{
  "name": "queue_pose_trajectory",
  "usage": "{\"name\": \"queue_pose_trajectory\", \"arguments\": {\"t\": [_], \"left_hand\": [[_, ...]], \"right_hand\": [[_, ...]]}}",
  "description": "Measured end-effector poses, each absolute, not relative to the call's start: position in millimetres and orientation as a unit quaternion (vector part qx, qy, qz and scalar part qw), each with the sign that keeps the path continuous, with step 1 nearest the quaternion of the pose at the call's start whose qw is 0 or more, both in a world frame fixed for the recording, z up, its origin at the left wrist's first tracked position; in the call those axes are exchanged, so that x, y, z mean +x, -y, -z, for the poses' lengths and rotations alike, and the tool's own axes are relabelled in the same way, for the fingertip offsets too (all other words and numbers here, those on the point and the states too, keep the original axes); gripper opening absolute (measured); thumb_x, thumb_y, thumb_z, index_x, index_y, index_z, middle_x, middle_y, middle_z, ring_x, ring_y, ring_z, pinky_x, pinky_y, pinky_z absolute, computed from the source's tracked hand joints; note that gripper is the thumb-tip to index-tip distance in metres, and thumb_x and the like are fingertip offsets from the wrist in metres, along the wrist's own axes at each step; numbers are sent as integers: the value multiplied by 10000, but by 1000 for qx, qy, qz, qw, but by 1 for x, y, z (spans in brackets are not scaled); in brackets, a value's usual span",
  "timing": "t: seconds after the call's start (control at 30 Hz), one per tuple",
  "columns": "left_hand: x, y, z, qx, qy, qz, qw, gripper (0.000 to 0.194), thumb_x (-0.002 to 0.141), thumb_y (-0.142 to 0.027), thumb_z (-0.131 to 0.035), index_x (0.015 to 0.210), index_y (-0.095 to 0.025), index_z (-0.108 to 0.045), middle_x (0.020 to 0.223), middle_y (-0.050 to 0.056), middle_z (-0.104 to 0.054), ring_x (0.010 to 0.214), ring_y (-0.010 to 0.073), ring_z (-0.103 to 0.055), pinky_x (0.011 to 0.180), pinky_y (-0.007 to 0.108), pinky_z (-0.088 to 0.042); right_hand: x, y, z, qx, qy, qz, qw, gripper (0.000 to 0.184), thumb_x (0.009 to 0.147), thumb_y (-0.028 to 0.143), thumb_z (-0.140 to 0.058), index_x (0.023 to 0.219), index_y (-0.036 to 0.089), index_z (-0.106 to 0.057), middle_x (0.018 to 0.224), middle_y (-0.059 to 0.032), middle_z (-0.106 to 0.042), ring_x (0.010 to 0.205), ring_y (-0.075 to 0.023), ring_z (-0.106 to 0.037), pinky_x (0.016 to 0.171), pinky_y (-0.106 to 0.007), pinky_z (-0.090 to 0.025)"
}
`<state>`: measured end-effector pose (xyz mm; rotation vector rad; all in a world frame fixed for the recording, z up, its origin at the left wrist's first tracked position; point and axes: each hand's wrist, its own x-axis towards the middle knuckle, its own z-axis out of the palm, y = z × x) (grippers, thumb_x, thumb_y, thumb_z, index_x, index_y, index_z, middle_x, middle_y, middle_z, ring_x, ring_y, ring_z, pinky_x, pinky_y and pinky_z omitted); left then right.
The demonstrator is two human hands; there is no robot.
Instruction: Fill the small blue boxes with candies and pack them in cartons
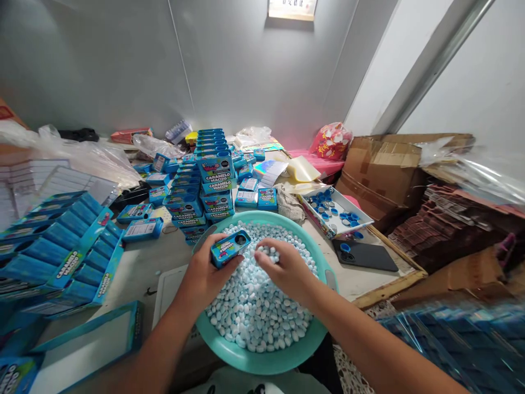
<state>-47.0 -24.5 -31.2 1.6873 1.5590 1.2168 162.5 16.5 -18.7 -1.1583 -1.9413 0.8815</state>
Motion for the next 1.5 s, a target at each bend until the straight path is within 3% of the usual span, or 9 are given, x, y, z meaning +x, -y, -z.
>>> {"name": "queue_pose_trajectory", "arguments": {"t": [0.1, 0.2, 0.43, 0.7, 0.87, 1.07, 1.27, 1.37, 1.5], "left_hand": [[-46, 25, 29, 655, -549, -446, 264, 372, 864, -371, -768, 1195, -254, -649, 1173, 56, -735, 1084, 259, -708, 946, 370, -558], [-47, 26, 28, 673, -526, -441, 274, 365, 852, -352, -784, 1189, -261, -674, 1181, 46, -741, 1097, 257, -708, 976, 370, -550], [-46, 23, 30, 668, -527, -447, 277, 412, 855, -369, -786, 1234, -246, -682, 1224, 64, -738, 1139, 273, -703, 997, 382, -552], [-45, 26, 29, 681, -519, -454, 246, 388, 873, -353, -770, 1238, -255, -687, 1237, 66, -741, 1152, 273, -703, 1000, 377, -554], [-46, 27, 29, 657, -549, -450, 255, 374, 870, -409, -766, 1203, -253, -698, 1206, 68, -752, 1122, 283, -710, 968, 386, -564], [-45, 28, 28, 691, -519, -435, 252, 362, 904, -390, -744, 1239, -278, -666, 1223, 48, -729, 1140, 250, -692, 965, 343, -541], [-42, 28, 26, 704, -517, -418, 251, 327, 947, -368, -699, 1248, -261, -631, 1199, 53, -708, 1124, 236, -677, 957, 334, -526], [-40, 28, 26, 686, -534, -426, 250, 340, 941, -402, -707, 1243, -261, -637, 1203, 54, -709, 1128, 242, -676, 971, 348, -525], [-39, 29, 27, 685, -550, -415, 239, 373, 931, -431, -711, 1252, -256, -641, 1228, 72, -712, 1158, 261, -674, 997, 374, -526]], "right_hand": [[151, -22, 1, -421, 637, -411, 498, 207, 921, 372, -617, 782, 223, -658, 699, 6, -641, 647, -167, -582, 624, -299, -465], [128, -31, -9, -357, 533, -509, 575, 221, 914, 343, -627, 730, 221, -643, 685, 18, -625, 632, -149, -571, 630, -292, -463], [102, -35, -5, -335, 424, -587, 603, 194, 866, 339, -662, 722, 210, -675, 680, 2, -666, 686, -175, -632, 699, -303, -515], [106, -30, -5, -306, 444, -595, 596, 186, 890, 329, -657, 749, 208, -674, 718, -6, -699, 728, -181, -669, 768, -325, -538], [133, -21, -7, -349, 578, -495, 547, 154, 915, 341, -663, 817, 224, -683, 701, -3, -705, 705, -189, -663, 748, -352, -547], [168, -7, 3, -347, 732, -345, 473, 47, 936, 248, -671, 962, 244, -709, 1034, -62, -761, 986, -235, -701, 856, -378, -564], [162, -10, 11, -268, 852, -193, 407, 270, 963, 161, -617, 1214, 244, -672, 1217, -111, -690, 1148, -258, -645, 977, -453, -546], [162, -12, 14, -251, 878, -117, 390, 313, 987, 112, -569, 1253, 252, -657, 1181, -94, -724, 1139, -261, -637, 999, -493, -526], [168, -10, 14, -268, 866, -84, 413, 242, 987, 98, -567, 1158, 239, -664, 1020, -75, -734, 974, -242, -644, 868, -438, -556]]}}
